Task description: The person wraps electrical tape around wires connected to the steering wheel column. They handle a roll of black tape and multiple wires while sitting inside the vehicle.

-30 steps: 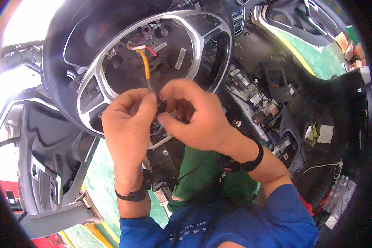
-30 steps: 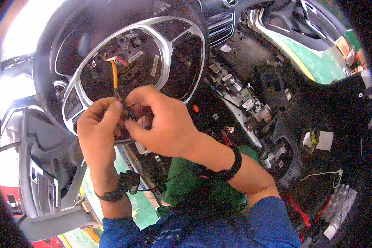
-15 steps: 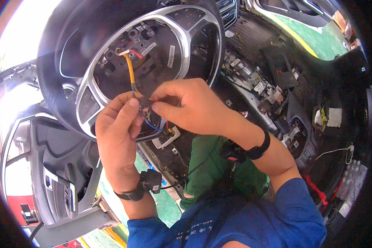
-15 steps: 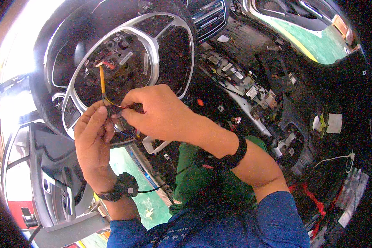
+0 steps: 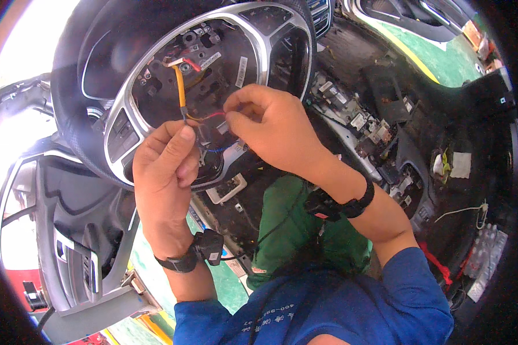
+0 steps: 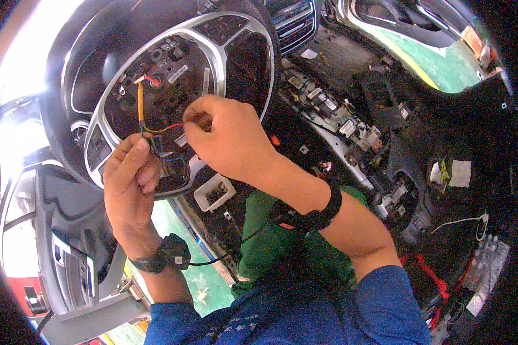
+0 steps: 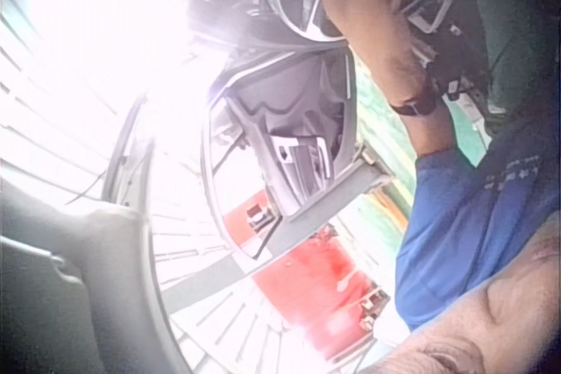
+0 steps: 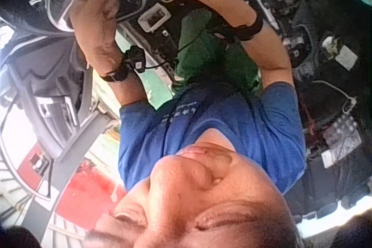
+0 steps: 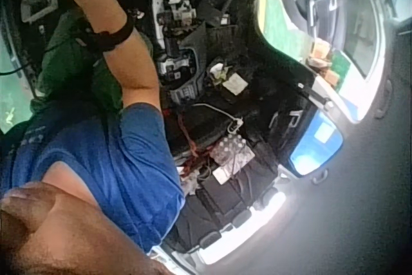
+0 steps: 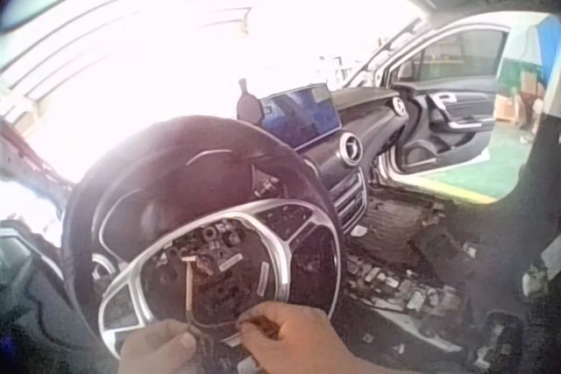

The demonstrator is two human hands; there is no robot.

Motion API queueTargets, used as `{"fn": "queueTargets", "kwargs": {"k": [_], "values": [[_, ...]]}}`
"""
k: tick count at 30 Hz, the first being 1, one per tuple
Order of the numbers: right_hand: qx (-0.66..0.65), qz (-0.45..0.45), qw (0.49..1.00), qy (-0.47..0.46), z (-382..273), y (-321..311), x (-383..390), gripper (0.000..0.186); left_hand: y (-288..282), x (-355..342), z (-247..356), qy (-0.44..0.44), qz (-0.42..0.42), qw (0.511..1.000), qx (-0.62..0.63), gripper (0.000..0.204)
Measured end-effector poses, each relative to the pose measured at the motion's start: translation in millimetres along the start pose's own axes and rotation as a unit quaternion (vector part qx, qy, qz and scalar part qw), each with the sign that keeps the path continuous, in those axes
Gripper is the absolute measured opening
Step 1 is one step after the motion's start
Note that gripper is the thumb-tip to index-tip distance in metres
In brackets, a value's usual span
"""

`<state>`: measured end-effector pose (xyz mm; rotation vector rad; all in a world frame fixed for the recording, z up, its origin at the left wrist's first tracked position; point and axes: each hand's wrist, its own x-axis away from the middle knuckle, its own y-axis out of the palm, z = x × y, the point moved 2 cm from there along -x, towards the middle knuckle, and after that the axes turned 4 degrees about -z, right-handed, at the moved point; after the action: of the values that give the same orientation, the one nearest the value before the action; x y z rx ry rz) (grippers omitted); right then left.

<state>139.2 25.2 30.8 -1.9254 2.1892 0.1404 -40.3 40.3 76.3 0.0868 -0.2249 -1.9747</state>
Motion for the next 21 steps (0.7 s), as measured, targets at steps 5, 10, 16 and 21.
{"fn": "queueTargets", "kwargs": {"k": [5, 10, 16, 21], "values": [[0.049, 0.028, 0.987, -0.153, -12, -2, 4, 0.021, -1, -1, -1, 0.007, -0.009, 1.000, 0.007, 0.020], [-0.121, -0.186, 0.974, -0.043, -30, -8, -6, 0.018, -2, 1, 1, 0.004, -0.014, 1.000, 0.002, 0.018], [-0.088, -0.259, 0.961, 0.029, -39, -13, -13, 0.019, 3, 1, 0, -0.010, -0.002, 1.000, 0.029, 0.018], [-0.043, -0.270, 0.957, 0.099, -55, -18, -12, 0.018, 1, 1, -6, -0.004, -0.011, 0.999, 0.035, 0.018]]}}
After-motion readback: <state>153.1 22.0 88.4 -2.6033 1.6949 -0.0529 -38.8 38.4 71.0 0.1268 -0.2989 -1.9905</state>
